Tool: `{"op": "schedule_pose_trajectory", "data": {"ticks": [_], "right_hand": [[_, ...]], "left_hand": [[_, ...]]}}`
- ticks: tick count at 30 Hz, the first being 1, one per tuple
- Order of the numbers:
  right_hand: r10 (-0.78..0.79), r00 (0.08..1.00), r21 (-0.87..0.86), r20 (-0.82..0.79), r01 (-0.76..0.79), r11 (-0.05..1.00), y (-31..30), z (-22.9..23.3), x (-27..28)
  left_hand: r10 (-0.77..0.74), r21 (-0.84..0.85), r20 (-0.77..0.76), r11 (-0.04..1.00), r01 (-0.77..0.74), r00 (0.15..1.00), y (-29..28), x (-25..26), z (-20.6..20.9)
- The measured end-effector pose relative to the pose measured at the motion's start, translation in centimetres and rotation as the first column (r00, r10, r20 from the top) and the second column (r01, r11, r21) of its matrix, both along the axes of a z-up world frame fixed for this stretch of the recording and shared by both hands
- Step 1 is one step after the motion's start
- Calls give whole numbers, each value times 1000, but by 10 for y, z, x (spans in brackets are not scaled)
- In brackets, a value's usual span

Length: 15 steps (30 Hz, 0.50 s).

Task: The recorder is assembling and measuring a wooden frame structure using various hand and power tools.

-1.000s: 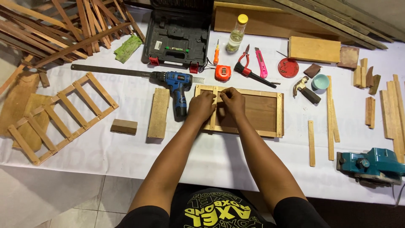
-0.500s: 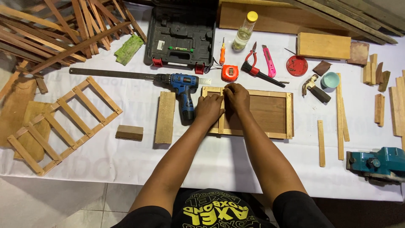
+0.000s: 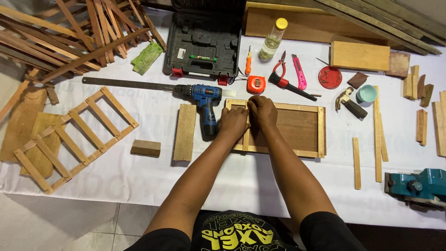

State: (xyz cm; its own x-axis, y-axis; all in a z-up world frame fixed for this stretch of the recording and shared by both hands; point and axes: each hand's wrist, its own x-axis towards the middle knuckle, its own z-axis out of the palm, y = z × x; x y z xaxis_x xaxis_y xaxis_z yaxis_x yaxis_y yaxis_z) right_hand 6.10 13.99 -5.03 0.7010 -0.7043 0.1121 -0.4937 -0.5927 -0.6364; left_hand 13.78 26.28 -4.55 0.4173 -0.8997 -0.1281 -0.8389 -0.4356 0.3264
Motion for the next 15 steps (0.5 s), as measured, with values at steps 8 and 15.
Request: {"op": "schedule_pose_trajectory", "data": {"ticks": [8,15], "right_hand": [[46,999,-122,12,-44,992,7,6,-3],[85,996,-232,4,-82,969,15,3,-4]], "left_hand": [[-6,37,22,999,5,1000,-2,-1,0],[-7,65,6,998,7,1000,-3,-1,-2]]}}
